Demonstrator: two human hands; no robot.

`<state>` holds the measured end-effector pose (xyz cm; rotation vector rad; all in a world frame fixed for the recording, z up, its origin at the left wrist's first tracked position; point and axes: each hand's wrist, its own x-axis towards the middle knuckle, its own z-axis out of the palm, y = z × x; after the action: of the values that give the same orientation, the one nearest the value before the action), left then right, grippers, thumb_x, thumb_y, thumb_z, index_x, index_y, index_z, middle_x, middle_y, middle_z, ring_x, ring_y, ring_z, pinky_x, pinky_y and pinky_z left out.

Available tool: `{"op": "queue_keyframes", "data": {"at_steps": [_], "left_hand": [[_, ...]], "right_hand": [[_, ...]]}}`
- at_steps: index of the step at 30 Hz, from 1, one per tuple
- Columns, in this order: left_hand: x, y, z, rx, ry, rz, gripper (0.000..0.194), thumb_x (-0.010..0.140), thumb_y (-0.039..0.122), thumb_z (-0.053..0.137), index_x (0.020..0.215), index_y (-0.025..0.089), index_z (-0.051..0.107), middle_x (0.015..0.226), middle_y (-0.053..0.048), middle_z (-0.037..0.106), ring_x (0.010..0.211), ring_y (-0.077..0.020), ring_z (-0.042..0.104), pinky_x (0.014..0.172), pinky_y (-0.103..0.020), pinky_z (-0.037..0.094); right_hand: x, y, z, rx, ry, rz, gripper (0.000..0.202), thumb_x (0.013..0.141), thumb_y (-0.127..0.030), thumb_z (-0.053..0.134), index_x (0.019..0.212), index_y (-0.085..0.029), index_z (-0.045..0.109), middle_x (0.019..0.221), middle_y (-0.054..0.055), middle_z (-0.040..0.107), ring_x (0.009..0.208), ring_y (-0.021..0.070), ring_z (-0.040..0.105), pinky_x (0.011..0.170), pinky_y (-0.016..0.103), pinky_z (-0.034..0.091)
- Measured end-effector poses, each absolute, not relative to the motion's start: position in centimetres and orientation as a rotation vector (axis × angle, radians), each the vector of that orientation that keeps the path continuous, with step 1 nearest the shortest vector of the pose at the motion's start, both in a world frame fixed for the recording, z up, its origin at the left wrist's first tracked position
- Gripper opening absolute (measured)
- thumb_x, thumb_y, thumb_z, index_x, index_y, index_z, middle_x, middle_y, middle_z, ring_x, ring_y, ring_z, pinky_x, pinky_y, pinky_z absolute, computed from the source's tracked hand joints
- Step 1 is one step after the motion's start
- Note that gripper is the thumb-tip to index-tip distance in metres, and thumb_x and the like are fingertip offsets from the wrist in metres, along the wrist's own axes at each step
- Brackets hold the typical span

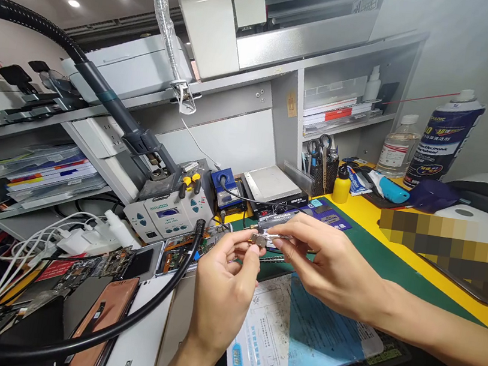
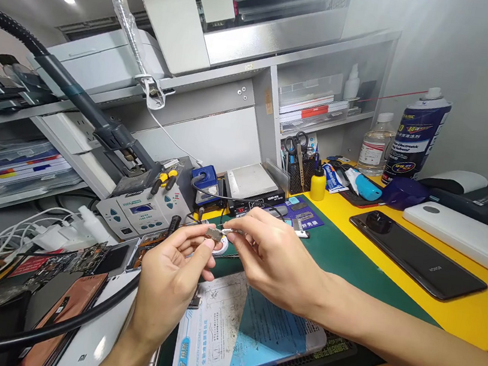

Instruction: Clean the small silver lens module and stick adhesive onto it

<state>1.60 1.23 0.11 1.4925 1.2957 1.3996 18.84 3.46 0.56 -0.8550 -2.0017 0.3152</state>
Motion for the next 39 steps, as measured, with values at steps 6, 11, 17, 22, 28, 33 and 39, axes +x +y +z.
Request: {"op": "queue_keyframes", "data": {"at_steps": [6, 11, 17, 22, 28, 33, 39], "left_hand": [[1.6, 1.1, -0.2, 1.588, 1.302, 1.381, 0.024, 0.088, 0.026, 0.063, 0.108, 0.016, 0.069, 0.087, -0.006, 0.072, 0.069, -0.0143, 0.066, 0.055, -0.021, 0.055], [1.5, 1.0, -0.1, 1.594, 1.306, 1.406, 0.023, 0.088, 0.026, 0.063, 0.108, 0.016, 0.070, 0.086, -0.005, 0.072, 0.069, -0.0144, 0.066, 0.055, -0.021, 0.056], [1.5, 1.1, -0.3, 1.639, 1.302, 1.387, 0.023, 0.089, 0.026, 0.062, 0.108, 0.017, 0.070, 0.087, -0.005, 0.073, 0.066, -0.0136, 0.067, 0.053, -0.021, 0.055], [1.4, 1.1, -0.6, 1.704, 1.304, 1.385, 0.021, 0.090, 0.025, 0.061, 0.108, 0.019, 0.070, 0.086, -0.004, 0.073, 0.065, -0.0127, 0.066, 0.054, -0.020, 0.055], [1.5, 1.1, -0.5, 1.774, 1.364, 1.376, 0.022, 0.089, 0.025, 0.061, 0.107, 0.018, 0.071, 0.087, -0.004, 0.073, 0.065, -0.0131, 0.068, 0.055, -0.020, 0.054], [1.6, 1.0, -0.4, 1.826, 1.389, 1.372, 0.021, 0.089, 0.024, 0.061, 0.107, 0.019, 0.071, 0.088, -0.003, 0.073, 0.064, -0.0116, 0.067, 0.055, -0.018, 0.053], [1.6, 1.0, -0.5, 1.838, 1.396, 1.371, 0.021, 0.089, 0.024, 0.061, 0.107, 0.019, 0.071, 0.086, -0.002, 0.072, 0.062, -0.0106, 0.066, 0.052, -0.017, 0.051]], "right_hand": [[18.8, 3.7, 0.2, -0.779, -2.021, 0.227, 0.022, 0.096, -0.013, 0.051, 0.109, -0.011, 0.068, 0.088, 0.010, 0.063, 0.078, 0.0193, 0.058, 0.067, 0.031, 0.046], [18.8, 3.8, 0.2, -0.775, -2.019, 0.217, 0.019, 0.095, -0.012, 0.052, 0.106, -0.011, 0.068, 0.086, 0.009, 0.062, 0.075, 0.0187, 0.056, 0.066, 0.031, 0.046], [18.7, 3.8, 0.2, -0.762, -2.018, 0.203, 0.020, 0.096, -0.013, 0.052, 0.108, -0.012, 0.067, 0.088, 0.009, 0.062, 0.075, 0.0180, 0.056, 0.065, 0.030, 0.045], [18.9, 3.7, 0.1, -0.753, -2.051, 0.183, 0.020, 0.096, -0.012, 0.050, 0.109, -0.014, 0.065, 0.090, 0.008, 0.061, 0.078, 0.0182, 0.057, 0.067, 0.030, 0.046], [19.1, 4.0, -0.4, -0.775, -2.086, 0.157, 0.020, 0.096, -0.012, 0.050, 0.111, -0.015, 0.063, 0.093, 0.008, 0.060, 0.076, 0.0179, 0.058, 0.066, 0.030, 0.047], [19.0, 4.0, -0.6, -0.783, -2.105, 0.110, 0.022, 0.096, -0.011, 0.049, 0.112, -0.015, 0.062, 0.095, 0.009, 0.060, 0.076, 0.0186, 0.060, 0.065, 0.030, 0.049], [18.9, 4.0, -0.6, -0.784, -2.123, 0.057, 0.022, 0.097, -0.014, 0.048, 0.113, -0.014, 0.063, 0.094, 0.010, 0.059, 0.073, 0.0181, 0.059, 0.062, 0.030, 0.049]]}}
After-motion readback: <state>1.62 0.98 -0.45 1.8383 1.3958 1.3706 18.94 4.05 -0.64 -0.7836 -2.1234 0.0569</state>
